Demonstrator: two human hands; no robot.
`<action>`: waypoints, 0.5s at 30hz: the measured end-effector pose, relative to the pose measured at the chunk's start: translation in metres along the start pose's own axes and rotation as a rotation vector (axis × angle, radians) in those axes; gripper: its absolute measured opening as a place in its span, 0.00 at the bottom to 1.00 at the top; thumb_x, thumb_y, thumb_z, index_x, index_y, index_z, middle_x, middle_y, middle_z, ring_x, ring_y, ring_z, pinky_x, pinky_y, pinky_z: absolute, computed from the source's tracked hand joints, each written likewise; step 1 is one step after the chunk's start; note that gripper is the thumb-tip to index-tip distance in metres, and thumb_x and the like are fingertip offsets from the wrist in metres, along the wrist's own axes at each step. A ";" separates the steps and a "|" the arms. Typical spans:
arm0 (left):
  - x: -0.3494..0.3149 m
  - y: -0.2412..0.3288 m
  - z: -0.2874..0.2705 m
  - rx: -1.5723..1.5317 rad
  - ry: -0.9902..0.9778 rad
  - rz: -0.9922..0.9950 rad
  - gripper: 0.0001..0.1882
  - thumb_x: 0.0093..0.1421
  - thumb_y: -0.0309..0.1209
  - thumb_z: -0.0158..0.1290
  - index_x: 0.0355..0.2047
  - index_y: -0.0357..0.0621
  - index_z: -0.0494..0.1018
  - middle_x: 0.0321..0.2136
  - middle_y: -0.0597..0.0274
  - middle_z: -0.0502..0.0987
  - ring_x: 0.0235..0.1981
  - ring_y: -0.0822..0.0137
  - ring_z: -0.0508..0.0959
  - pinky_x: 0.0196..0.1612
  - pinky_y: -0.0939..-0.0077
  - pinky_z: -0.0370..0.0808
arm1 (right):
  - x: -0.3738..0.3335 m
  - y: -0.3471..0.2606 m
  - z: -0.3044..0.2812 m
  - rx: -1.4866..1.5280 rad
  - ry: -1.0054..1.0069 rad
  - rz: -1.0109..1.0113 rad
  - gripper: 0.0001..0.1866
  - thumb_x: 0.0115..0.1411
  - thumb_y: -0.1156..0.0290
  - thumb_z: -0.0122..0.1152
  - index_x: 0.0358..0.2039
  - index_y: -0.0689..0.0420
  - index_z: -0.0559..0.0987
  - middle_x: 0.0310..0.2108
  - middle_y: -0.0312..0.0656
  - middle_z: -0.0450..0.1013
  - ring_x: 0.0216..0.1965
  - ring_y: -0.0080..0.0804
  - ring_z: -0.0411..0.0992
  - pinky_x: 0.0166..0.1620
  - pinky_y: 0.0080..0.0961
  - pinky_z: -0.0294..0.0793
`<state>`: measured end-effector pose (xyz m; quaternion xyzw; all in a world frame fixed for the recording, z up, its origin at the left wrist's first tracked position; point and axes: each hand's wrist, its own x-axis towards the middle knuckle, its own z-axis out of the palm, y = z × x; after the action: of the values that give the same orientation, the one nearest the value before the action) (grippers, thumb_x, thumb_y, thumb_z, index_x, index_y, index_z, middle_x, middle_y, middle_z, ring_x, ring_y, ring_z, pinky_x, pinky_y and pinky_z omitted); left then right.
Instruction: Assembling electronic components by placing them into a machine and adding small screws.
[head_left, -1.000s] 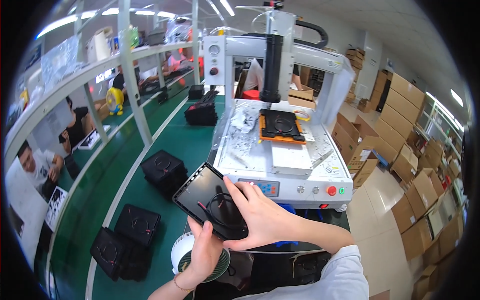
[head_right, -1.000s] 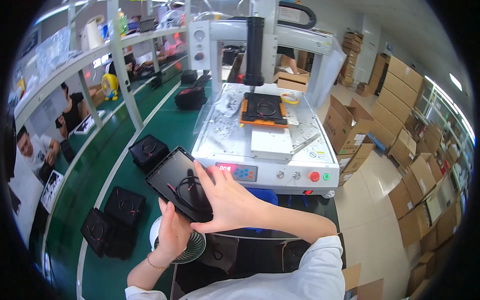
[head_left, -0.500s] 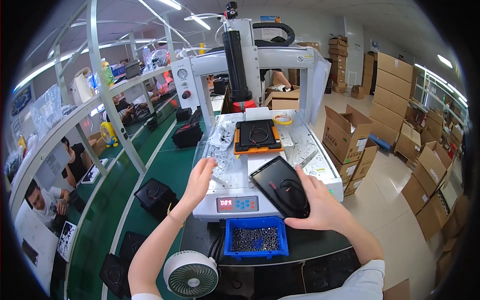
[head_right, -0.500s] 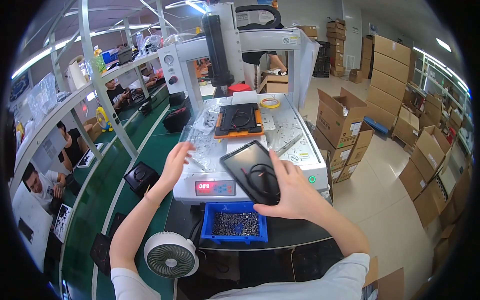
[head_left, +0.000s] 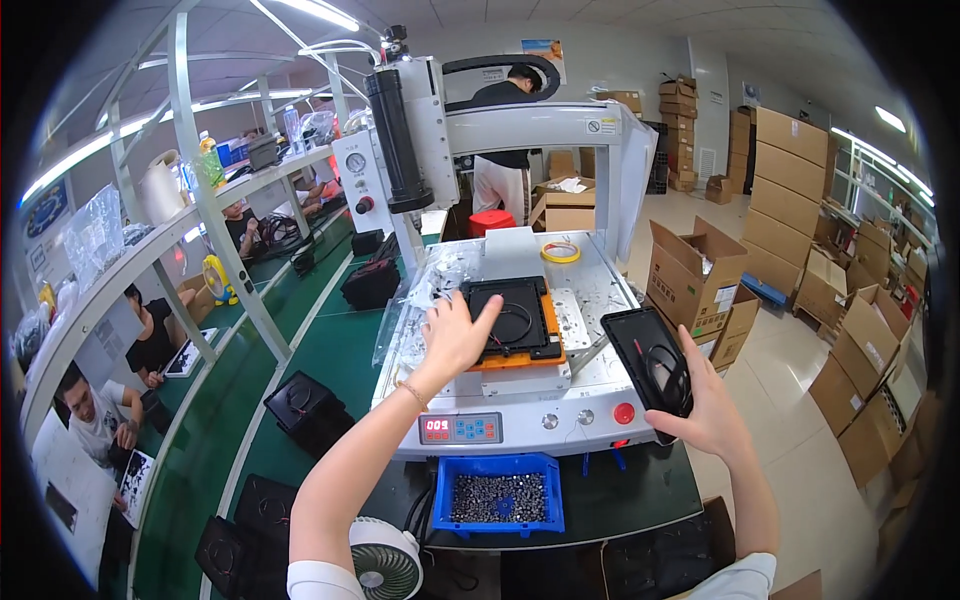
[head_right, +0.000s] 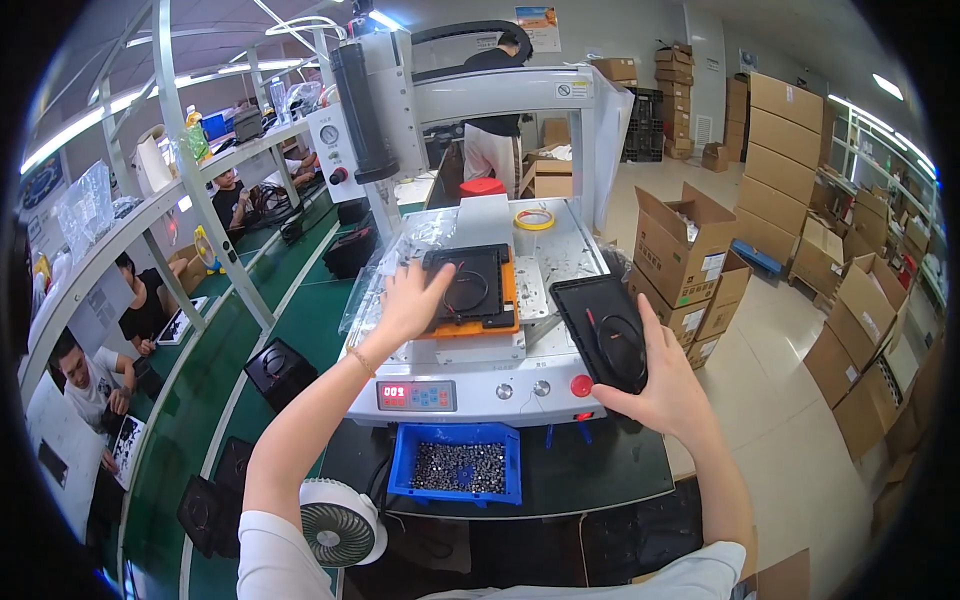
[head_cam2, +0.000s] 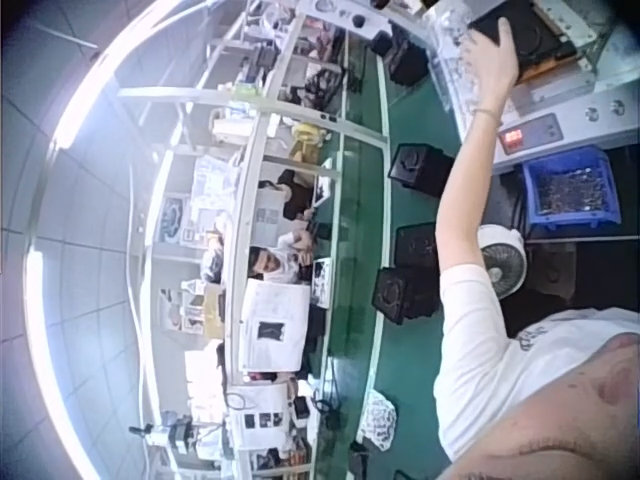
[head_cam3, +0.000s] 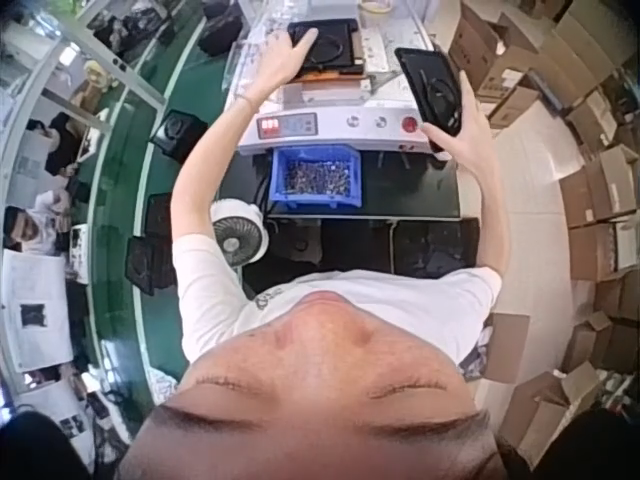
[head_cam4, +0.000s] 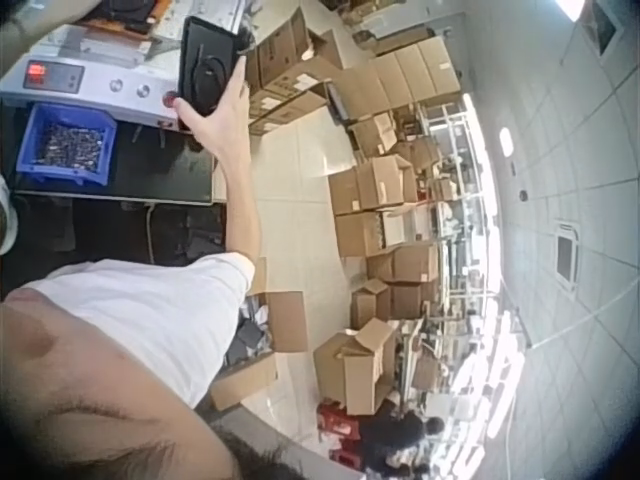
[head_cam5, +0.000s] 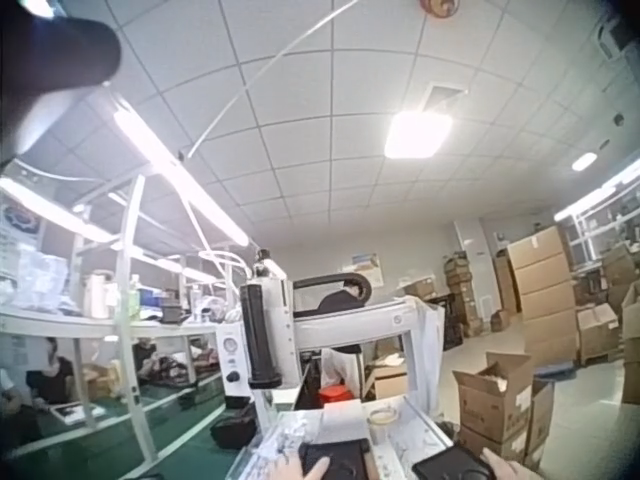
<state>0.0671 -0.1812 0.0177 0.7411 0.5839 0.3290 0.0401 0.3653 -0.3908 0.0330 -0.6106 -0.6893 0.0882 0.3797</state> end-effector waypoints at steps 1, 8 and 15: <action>-0.002 0.006 -0.002 0.057 -0.014 0.045 0.49 0.59 0.66 0.42 0.57 0.25 0.61 0.49 0.33 0.68 0.52 0.40 0.68 0.55 0.45 0.60 | 0.002 0.001 -0.003 0.009 -0.004 0.026 0.61 0.42 0.50 0.71 0.68 0.63 0.47 0.55 0.62 0.63 0.58 0.53 0.64 0.60 0.38 0.63; 0.012 0.064 -0.004 0.245 -0.160 -0.181 0.67 0.44 0.78 0.44 0.63 0.23 0.52 0.55 0.33 0.65 0.57 0.41 0.64 0.57 0.43 0.57 | 0.032 0.014 0.005 -0.048 -0.012 0.086 0.61 0.43 0.46 0.70 0.68 0.62 0.47 0.56 0.64 0.62 0.59 0.55 0.63 0.60 0.40 0.63; 0.024 0.087 0.000 0.341 -0.232 -0.385 0.70 0.39 0.74 0.54 0.66 0.27 0.45 0.58 0.34 0.60 0.60 0.40 0.61 0.56 0.41 0.61 | 0.064 -0.003 0.028 -0.183 -0.053 0.168 0.64 0.43 0.41 0.67 0.68 0.65 0.45 0.52 0.68 0.64 0.54 0.61 0.65 0.59 0.42 0.64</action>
<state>0.1429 -0.1868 0.0668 0.6453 0.7523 0.1255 0.0430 0.3472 -0.3235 0.0417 -0.6955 -0.6510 0.0727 0.2953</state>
